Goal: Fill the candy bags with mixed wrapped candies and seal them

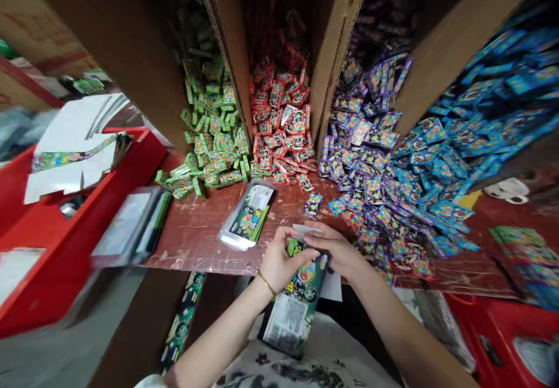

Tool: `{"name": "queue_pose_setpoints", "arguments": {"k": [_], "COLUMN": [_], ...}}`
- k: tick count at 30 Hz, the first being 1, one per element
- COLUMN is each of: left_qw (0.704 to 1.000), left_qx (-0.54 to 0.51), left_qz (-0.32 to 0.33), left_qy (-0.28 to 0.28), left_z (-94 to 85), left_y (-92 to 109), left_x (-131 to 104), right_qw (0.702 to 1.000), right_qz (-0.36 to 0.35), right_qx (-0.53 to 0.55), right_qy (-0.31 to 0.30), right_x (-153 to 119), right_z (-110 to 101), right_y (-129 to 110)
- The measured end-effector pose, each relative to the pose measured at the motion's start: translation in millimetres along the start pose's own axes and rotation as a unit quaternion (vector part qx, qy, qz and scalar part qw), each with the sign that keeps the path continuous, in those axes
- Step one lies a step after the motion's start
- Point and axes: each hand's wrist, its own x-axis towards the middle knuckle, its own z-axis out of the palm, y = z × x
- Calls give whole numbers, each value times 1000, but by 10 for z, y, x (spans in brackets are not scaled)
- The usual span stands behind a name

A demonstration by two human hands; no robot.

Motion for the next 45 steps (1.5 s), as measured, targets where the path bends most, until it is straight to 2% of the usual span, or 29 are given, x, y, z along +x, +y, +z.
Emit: {"name": "queue_pose_setpoints", "arguments": {"k": [3,5,8,9,11,13,14,15,17,18,19,21,23,25,27,30,33,38,43,45], "left_qw": [997,989,969,970,977,962,949,936,919,919,927,959,977,969,958,955,955,961,958,959], "left_qx": [-68,-120,-172,-155,-33,146,216,255,263,240,204,88,-73,-201,-257,-272,-276,-270,-286,-281], "left_qz": [7,1,1,21,100,190,221,239,215,183,143,69,35,27,29,22,10,-34,30,43], "left_qy": [29,87,177,188,186,128,61,-29,-200,-255,-280,-260,-196,-143,-120,-116,-107,-47,-9,-3], "left_z": [-34,-90,-218,-262,-331,-362,-358,-343,-278,-232,-180,-68,40,125,180,215,229,245,196,176], "left_y": [-3,-31,-38,-4,136,337,433,508,554,520,456,282,129,50,36,36,-20,-119,-83,-64], "left_x": [109,209,338,356,341,280,245,213,169,153,136,91,16,-75,-158,-231,-248,-207,-136,-127], "right_qw": [999,998,991,985,960,915,894,881,881,888,895,896,870,829,816,826,833,859,858,872], "right_qz": [-30,-63,-113,-133,-186,-236,-249,-254,-243,-233,-227,-262,-359,-448,-482,-487,-473,-427,-450,-430], "right_qx": [19,6,-63,-104,-211,-325,-369,-396,-405,-397,-385,-358,-324,-284,-247,-177,-139,-125,-77,-75], "right_qy": [26,24,-10,-17,1,38,46,45,24,11,4,26,100,177,204,225,252,255,234,219], "right_x": [6,-44,-216,-293,-460,-623,-694,-752,-823,-834,-831,-794,-733,-668,-612,-540,-469,-384,-371,-391], "right_z": [-41,-76,-136,-153,-167,-150,-136,-124,-131,-154,-190,-272,-321,-302,-230,-116,-74,-97,-63,-41], "right_y": [5,26,67,70,38,-69,-153,-255,-478,-578,-653,-690,-555,-295,-5,311,452,541,545,524]}}
